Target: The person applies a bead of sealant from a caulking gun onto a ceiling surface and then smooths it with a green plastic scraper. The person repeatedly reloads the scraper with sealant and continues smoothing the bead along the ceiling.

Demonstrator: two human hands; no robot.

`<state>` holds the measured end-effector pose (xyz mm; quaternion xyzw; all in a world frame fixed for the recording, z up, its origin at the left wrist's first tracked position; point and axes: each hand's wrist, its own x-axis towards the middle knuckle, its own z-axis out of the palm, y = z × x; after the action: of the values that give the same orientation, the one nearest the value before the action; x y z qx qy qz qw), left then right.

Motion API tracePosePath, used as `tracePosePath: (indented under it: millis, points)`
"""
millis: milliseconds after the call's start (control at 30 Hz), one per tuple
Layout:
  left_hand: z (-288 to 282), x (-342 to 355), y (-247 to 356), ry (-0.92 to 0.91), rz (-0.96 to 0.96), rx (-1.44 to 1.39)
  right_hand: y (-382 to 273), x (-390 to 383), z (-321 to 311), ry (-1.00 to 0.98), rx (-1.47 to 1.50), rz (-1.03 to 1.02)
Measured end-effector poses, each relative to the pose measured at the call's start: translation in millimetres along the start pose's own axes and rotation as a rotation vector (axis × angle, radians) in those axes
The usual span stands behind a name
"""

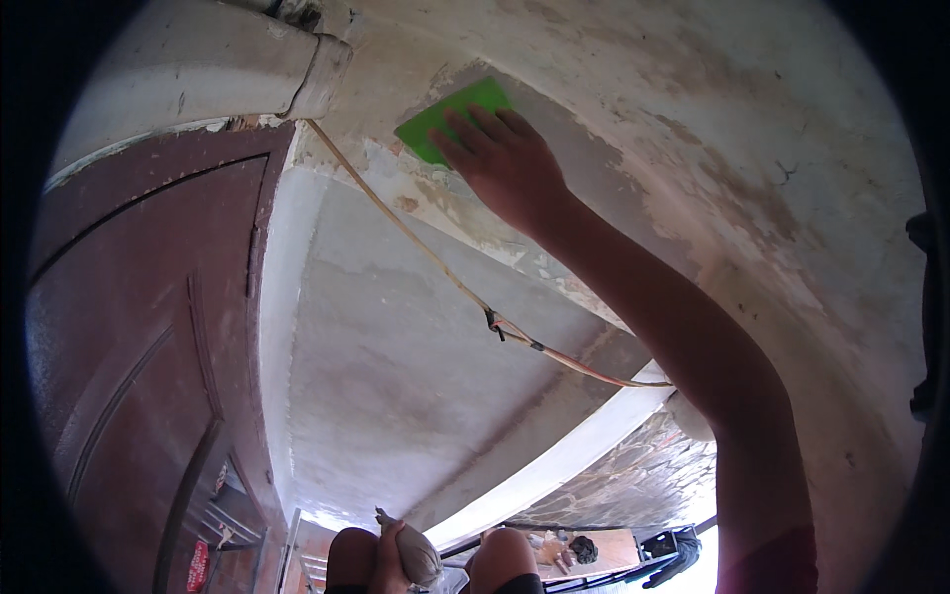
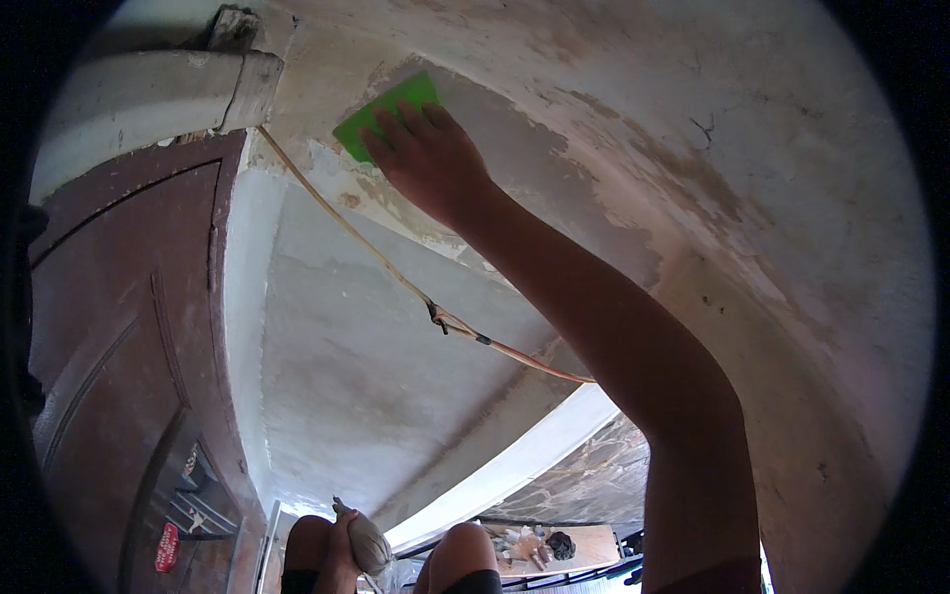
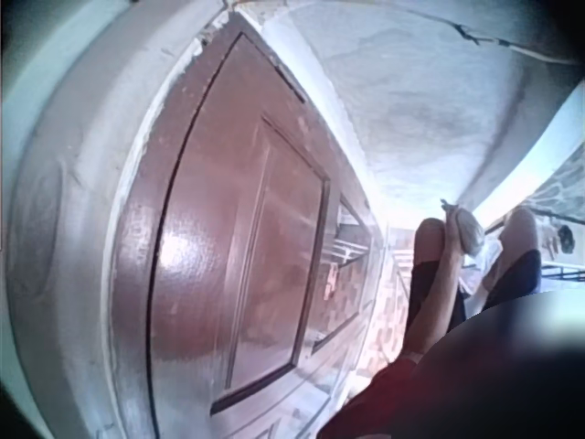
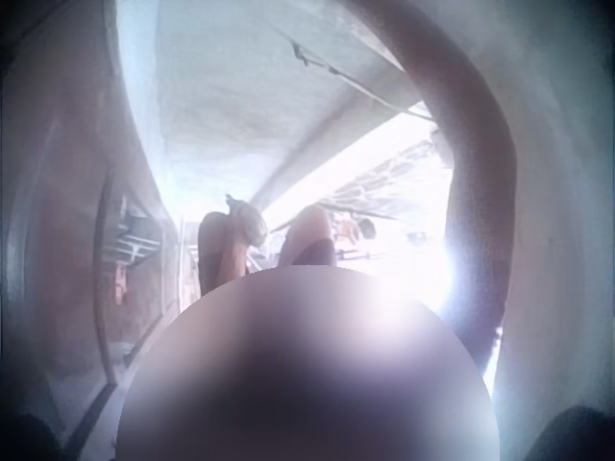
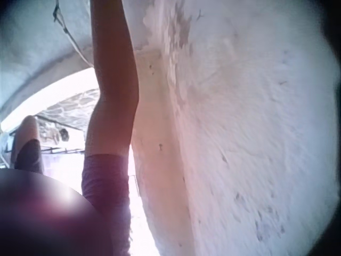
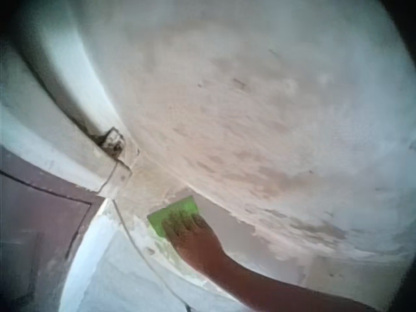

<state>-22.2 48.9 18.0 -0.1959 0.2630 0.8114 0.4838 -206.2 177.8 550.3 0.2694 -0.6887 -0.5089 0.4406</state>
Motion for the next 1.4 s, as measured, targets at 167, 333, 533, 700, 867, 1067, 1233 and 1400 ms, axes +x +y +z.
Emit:
tracePosePath:
  millis: [167, 333, 533, 700, 867, 1067, 1233, 1400]
  points:
    - [0.3, -2.3, 3.6, 0.043, -0.022, -0.02, 9.6, -16.2, 20.3, -0.057, -0.065, 0.011]
    - [-4.1, -1.7, 9.8, 0.106, 0.027, -0.033, 14.8, -79.8, -3.4, -0.194, -0.137, 0.057]
    - [-3.5, -4.5, 3.7, 0.033, 0.08, -0.047, 2.3, -147.2, -47.4, -0.427, -0.006, 0.08]
    - [-5.6, -1.6, -2.8, -0.021, 0.113, -0.069, -9.4, -152.4, -97.6, -0.48, 0.003, 0.153]
    - [-5.5, 5.9, -6.8, 0.022, 0.091, 0.003, 2.0, -95.7, -110.0, -0.305, 0.08, 0.202]
    - [-2.5, 1.8, -5.2, 0.019, 0.08, 0.027, 3.2, -6.7, -21.9, 0.003, 0.02, 0.069]
    - [2.3, -5.1, -1.5, 0.086, 0.086, 0.03, 17.5, -21.0, 18.1, -0.086, -0.022, 0.053]
    - [6.8, -9.8, 0.7, 0.074, 0.096, 0.022, 26.1, -87.7, 1.8, -0.145, -0.07, 0.041]
